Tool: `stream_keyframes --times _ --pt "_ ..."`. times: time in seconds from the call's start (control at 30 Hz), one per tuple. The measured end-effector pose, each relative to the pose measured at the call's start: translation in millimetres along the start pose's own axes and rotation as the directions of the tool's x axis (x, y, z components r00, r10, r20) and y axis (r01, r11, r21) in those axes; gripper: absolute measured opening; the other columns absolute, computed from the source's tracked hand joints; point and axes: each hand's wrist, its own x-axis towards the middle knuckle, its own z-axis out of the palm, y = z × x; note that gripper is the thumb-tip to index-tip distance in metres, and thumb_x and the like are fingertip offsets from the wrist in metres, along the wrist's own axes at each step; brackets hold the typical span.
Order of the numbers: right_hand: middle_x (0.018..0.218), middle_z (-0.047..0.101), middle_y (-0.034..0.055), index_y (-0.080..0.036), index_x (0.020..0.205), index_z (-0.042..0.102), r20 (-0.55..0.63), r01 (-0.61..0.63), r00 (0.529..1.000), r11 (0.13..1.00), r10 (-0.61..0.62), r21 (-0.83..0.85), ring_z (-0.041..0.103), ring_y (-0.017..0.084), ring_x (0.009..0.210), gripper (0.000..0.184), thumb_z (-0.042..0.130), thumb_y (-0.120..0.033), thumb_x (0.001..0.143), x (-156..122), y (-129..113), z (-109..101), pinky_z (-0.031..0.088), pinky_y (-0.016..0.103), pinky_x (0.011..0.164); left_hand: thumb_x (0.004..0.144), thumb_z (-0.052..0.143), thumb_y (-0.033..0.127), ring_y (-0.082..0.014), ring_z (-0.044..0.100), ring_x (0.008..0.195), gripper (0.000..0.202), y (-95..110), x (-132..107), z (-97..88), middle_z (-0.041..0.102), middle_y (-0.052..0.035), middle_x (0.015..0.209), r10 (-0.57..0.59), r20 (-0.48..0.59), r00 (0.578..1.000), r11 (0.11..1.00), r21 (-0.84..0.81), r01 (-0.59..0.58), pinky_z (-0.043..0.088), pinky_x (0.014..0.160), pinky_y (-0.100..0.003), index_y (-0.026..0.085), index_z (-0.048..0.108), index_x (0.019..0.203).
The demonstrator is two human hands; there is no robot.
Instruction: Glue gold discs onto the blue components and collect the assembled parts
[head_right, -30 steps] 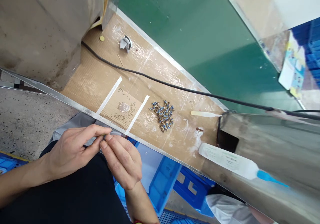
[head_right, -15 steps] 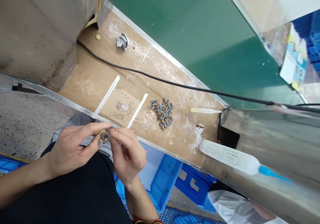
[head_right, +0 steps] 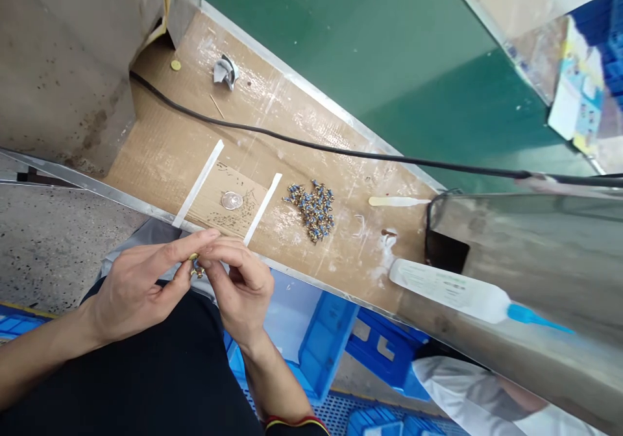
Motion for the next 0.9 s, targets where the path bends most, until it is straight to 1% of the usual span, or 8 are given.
stream_keyframes --times 0.2,0.3,0.43,0.57,0.67,0.73,0.8,0.9 --pt "0.095 0.085 0.0005 -0.028 0.109 0.086 0.003 -0.009 1.0 1.0 0.009 -0.022 0.084 0.02 0.091 0.015 0.081 -0.014 0.108 -1.7 0.3 -2.4 0.074 0.035 0.09 0.106 0.06 -0.003 -0.0166 0.092 0.11 0.071 0.0 0.6 4.0 0.089 -0.0045 0.14 -0.004 0.013 1.0 1.0 -0.028 0.004 0.073 0.099 -0.024 0.027 0.059 0.17" --pt "0.103 0.087 0.0023 -0.029 0.113 0.086 -0.007 -0.052 0.999 0.998 0.052 -0.036 0.086 0.021 0.095 0.015 0.081 -0.016 0.109 -4.6 8.2 -3.5 0.075 0.035 0.088 0.109 0.062 0.004 -0.0143 0.092 0.105 0.064 -2.0 2.2 6.2 0.091 -0.0015 0.133 -0.173 0.063 0.983 0.971 -0.159 0.181 0.073 0.097 -0.021 0.029 0.064 0.168" --pt "0.124 0.089 0.006 -0.031 0.132 0.084 -0.068 0.079 0.994 0.994 -0.084 -0.073 0.087 0.024 0.115 0.03 0.076 -0.012 0.111 -12.0 21.9 -0.6 0.075 0.041 0.1 0.113 0.068 0.018 -0.0163 0.091 0.098 0.058 -3.5 4.5 8.6 0.093 0.0008 0.112 -0.429 0.177 0.886 0.836 -0.293 0.463 0.074 0.087 -0.022 0.029 0.064 0.17" --pt "0.121 0.09 0.0056 -0.031 0.134 0.083 -0.084 0.235 0.965 0.96 -0.249 -0.151 0.087 0.022 0.114 0.03 0.078 -0.012 0.111 -23.1 25.9 -2.2 0.074 0.041 0.103 0.119 0.065 0.033 -0.0214 0.09 0.117 0.054 -4.3 3.9 12.4 0.092 -0.0035 0.127 -0.47 0.307 0.827 0.791 -0.27 0.55 0.074 0.099 -0.028 0.031 0.063 0.173" --pt "0.115 0.09 0.0043 -0.03 0.129 0.085 -0.158 0.151 0.972 0.976 -0.176 -0.159 0.087 0.021 0.11 0.025 0.078 -0.015 0.111 -41.7 27.8 -15.1 0.075 0.038 0.099 0.121 0.064 0.042 -0.0263 0.088 0.125 0.06 -7.3 4.7 16.0 0.09 -0.0075 0.136 -0.417 0.462 0.783 0.795 -0.233 0.561 0.072 0.111 -0.038 0.031 0.056 0.179" --pt "0.115 0.089 0.0042 -0.03 0.126 0.085 -0.287 0.017 0.956 0.991 -0.055 -0.133 0.086 0.02 0.109 0.021 0.077 -0.018 0.111 -62.9 36.0 -30.7 0.074 0.038 0.098 0.119 0.066 0.047 -0.0299 0.089 0.124 0.068 -9.0 7.4 17.3 0.09 -0.01 0.137 -0.395 0.547 0.738 0.793 -0.202 0.574 0.073 0.113 -0.045 0.029 0.05 0.182" --pt "0.116 0.088 0.0049 -0.028 0.121 0.086 -0.496 -0.18 0.861 0.98 0.114 -0.086 0.085 0.02 0.108 0.013 0.079 -0.026 0.11 -89.3 54.3 -52.1 0.073 0.038 0.097 0.118 0.069 0.05 -0.0313 0.09 0.121 0.07 -9.0 12.1 16.5 0.09 -0.0099 0.134 -0.432 0.569 0.7 0.772 -0.167 0.613 0.073 0.113 -0.049 0.03 0.049 0.182" --pt "0.117 0.085 0.0067 -0.024 0.113 0.084 -0.722 -0.491 0.591 0.871 0.36 0.032 0.081 0.02 0.1 0.025 0.082 -0.045 0.101 -126.0 102.6 -94.2 0.069 0.037 0.095 0.115 0.074 0.053 -0.0306 0.089 0.12 0.069 -7.0 21.3 12.5 0.092 -0.0064 0.127 -0.556 0.512 0.655 0.714 -0.11 0.692 0.07 0.121 -0.052 0.033 0.053 0.178"
